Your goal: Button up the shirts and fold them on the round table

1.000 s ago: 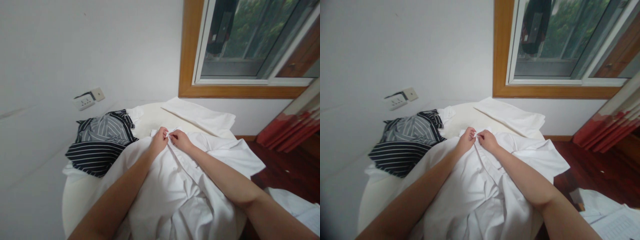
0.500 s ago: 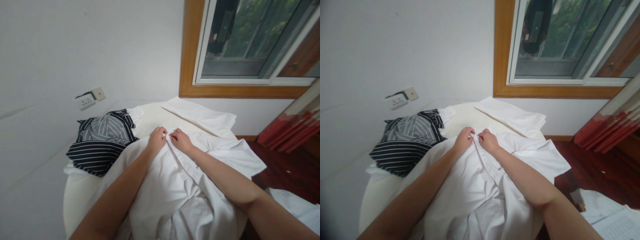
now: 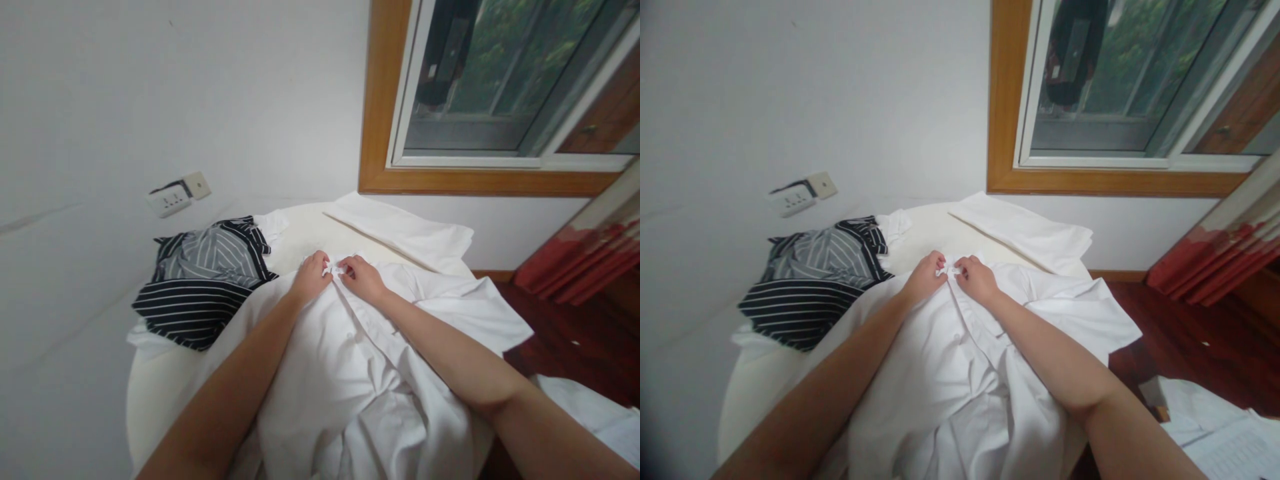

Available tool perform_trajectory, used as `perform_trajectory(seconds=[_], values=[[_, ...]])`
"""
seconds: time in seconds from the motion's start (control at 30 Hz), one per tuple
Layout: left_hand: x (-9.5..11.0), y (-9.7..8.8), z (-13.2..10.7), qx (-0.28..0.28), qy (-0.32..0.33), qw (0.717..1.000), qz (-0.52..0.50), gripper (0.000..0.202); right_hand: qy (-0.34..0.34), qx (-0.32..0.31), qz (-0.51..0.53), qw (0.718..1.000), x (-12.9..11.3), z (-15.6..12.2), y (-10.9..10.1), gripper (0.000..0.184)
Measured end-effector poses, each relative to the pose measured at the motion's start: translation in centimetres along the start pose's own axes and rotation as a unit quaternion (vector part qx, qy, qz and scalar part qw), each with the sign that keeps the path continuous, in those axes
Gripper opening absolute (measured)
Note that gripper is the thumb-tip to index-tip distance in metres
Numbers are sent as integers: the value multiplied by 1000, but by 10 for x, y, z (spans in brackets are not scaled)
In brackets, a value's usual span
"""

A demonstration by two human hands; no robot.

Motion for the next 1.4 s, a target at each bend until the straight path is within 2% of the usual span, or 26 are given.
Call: perform_trajectory(seconds=[0.17, 0.4, 0.57, 0.67, 0.83, 1.1, 1.4], values=[[5, -2, -1, 9, 23, 999, 21, 25, -32, -26, -2, 999, -6, -2, 3, 23], [-15, -9, -3, 77, -55, 992, -85, 27, -60, -40, -37, 997, -14, -7, 4, 30], [-9, -3, -5, 37, -58, 990, -123, 26, -61, -48, -12, 997, -14, -7, 4, 30], [-7, 2, -5, 15, -51, 994, -93, 30, -35, -21, 33, 999, -6, -1, 0, 24], [1, 7, -2, 0, 16, 1000, 7, 26, 26, 43, 72, 996, 16, 15, -6, 19], [-11, 9, 21, -18, 8, 998, 60, 26, 20, 57, 38, 997, 16, 45, -3, 22], [-19, 19, 48, -46, 50, 990, 125, 26, -3, 50, -31, 998, 13, 68, 3, 22]])
Point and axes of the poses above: each hand's wrist, its own z-axis towards the middle knuckle, its own y-axis out of the palm, x = y × z, the point moved 10 cm from there along z, towards the middle knuckle, and after that the axes turned 8 degrees about y, right-handed, at the moved point
